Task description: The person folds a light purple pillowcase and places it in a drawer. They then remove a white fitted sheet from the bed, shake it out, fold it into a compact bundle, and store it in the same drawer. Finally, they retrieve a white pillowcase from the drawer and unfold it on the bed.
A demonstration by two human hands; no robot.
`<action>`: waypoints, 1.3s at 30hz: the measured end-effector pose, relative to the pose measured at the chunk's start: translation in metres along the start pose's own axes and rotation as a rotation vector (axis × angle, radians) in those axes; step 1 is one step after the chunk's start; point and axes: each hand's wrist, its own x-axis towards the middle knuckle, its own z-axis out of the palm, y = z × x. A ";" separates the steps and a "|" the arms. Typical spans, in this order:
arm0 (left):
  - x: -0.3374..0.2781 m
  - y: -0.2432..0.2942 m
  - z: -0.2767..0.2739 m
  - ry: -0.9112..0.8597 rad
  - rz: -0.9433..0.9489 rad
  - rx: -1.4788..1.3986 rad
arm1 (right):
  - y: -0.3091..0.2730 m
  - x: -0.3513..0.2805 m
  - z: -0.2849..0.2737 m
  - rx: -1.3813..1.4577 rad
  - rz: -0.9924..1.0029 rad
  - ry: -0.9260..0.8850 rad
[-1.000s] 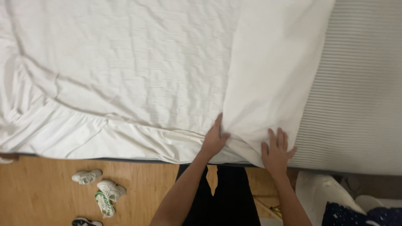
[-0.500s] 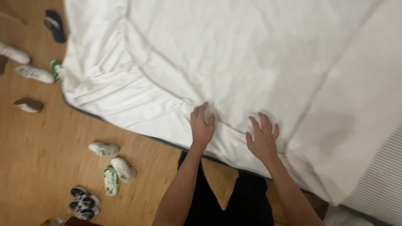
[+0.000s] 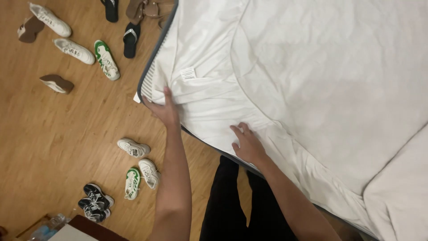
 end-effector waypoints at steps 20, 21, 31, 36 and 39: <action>-0.150 0.132 -0.031 -0.874 0.739 0.053 | -0.037 0.054 -0.125 1.099 -0.297 0.300; -0.163 0.134 -0.030 -0.889 0.824 0.061 | -0.037 0.051 -0.133 0.798 -0.417 0.423; -0.232 0.118 -0.027 -1.288 0.819 0.473 | 0.050 -0.031 -0.073 0.609 0.152 0.324; -0.220 0.090 0.006 -1.558 0.634 0.436 | 0.136 -0.013 -0.004 0.413 -0.024 0.338; -0.186 0.133 0.033 -1.549 0.500 0.312 | 0.110 -0.004 -0.050 0.369 0.121 0.288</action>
